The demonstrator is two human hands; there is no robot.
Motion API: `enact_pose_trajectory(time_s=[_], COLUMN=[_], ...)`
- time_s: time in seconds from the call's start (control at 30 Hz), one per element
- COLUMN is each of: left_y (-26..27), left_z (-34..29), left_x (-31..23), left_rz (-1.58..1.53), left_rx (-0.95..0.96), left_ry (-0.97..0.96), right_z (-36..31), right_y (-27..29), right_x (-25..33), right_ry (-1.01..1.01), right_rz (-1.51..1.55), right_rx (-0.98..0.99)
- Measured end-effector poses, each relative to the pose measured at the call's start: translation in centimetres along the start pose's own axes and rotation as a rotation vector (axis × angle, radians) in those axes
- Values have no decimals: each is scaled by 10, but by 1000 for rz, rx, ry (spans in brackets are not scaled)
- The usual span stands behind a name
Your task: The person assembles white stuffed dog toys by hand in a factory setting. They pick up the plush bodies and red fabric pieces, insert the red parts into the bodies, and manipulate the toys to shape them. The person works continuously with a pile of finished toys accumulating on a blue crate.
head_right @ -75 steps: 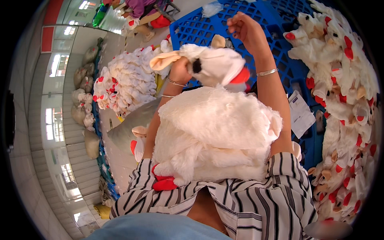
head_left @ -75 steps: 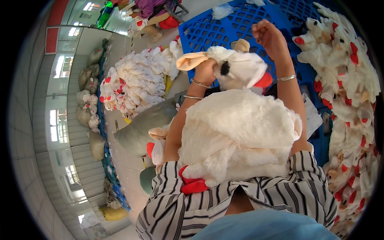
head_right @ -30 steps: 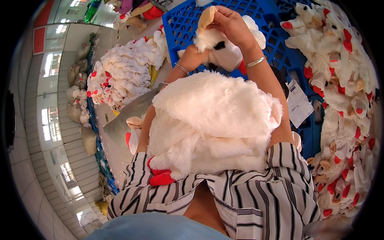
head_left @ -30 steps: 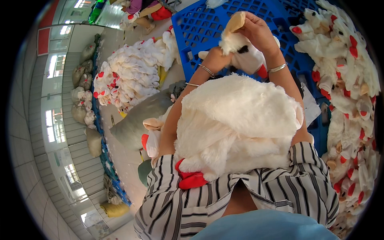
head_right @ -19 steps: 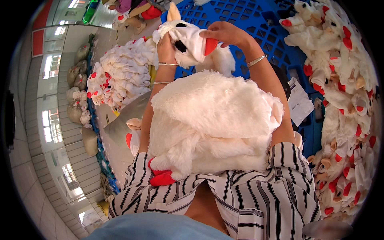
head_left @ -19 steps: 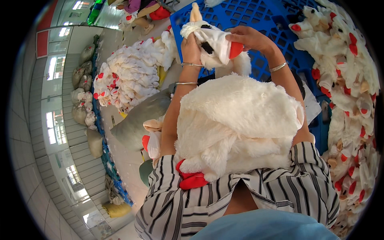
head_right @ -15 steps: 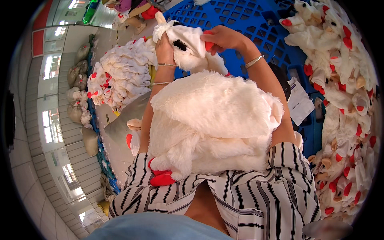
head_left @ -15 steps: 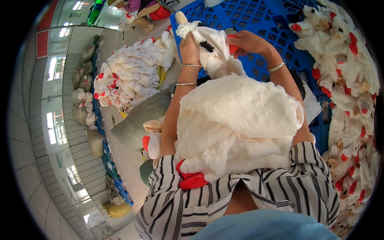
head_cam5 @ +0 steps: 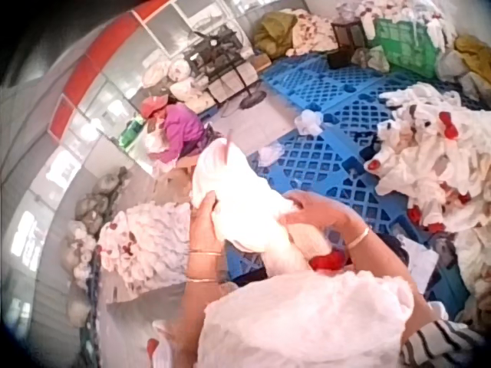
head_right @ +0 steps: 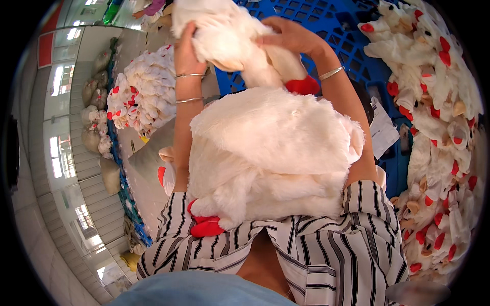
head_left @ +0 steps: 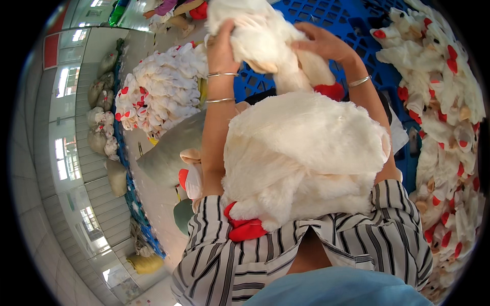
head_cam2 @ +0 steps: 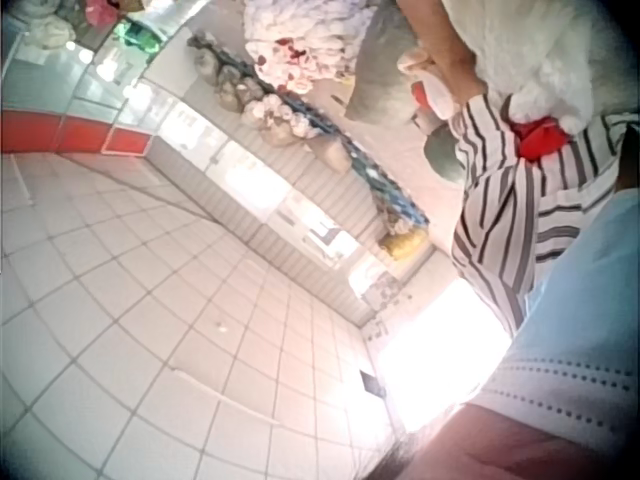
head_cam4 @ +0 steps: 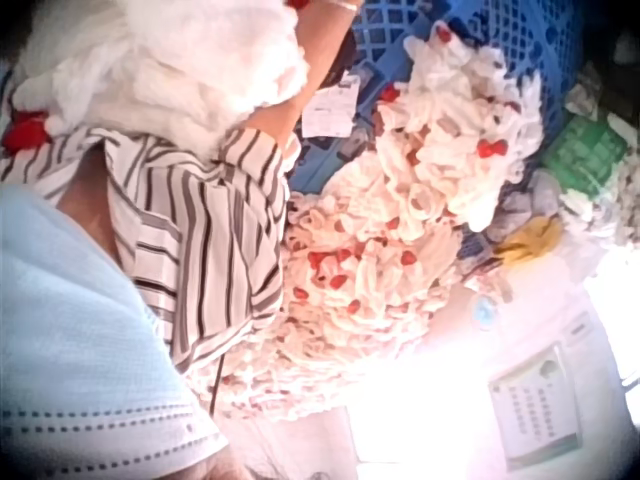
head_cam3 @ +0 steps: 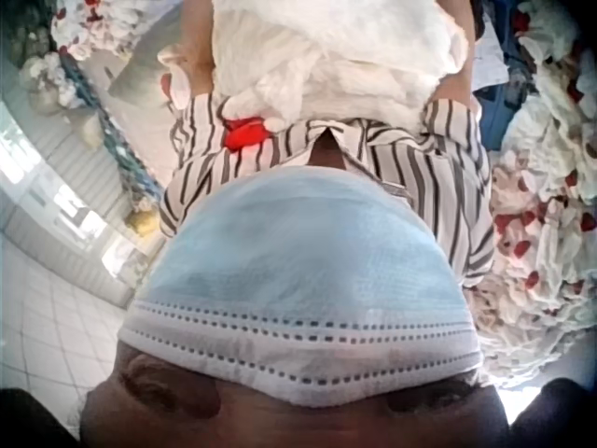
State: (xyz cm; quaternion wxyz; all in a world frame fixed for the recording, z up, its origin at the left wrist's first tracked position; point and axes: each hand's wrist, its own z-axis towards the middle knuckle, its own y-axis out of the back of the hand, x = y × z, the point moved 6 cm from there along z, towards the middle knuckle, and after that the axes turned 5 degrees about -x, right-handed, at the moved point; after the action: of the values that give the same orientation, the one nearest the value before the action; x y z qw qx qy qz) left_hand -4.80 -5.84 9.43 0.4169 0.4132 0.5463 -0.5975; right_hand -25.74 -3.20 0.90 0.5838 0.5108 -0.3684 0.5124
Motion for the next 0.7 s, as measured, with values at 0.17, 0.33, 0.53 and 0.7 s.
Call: enact_pose_trajectory(time_s=[0.17, 0.33, 0.53, 0.7], left_y=[14, -29, 19, 110], left_z=[9, -56, -21, 35], left_x=[32, 107, 95, 26], left_rz=[58, 474, 74, -253], left_rx=[197, 472, 75, -374], left_ry=[162, 261, 463, -96], right_z=[4, 6, -9, 14], right_y=[-4, 25, 50, 55], right_x=[0, -27, -81, -151], right_ry=[242, 254, 662, 331], right_rz=[24, 481, -251, -45], right_rx=[96, -64, -562, -520])
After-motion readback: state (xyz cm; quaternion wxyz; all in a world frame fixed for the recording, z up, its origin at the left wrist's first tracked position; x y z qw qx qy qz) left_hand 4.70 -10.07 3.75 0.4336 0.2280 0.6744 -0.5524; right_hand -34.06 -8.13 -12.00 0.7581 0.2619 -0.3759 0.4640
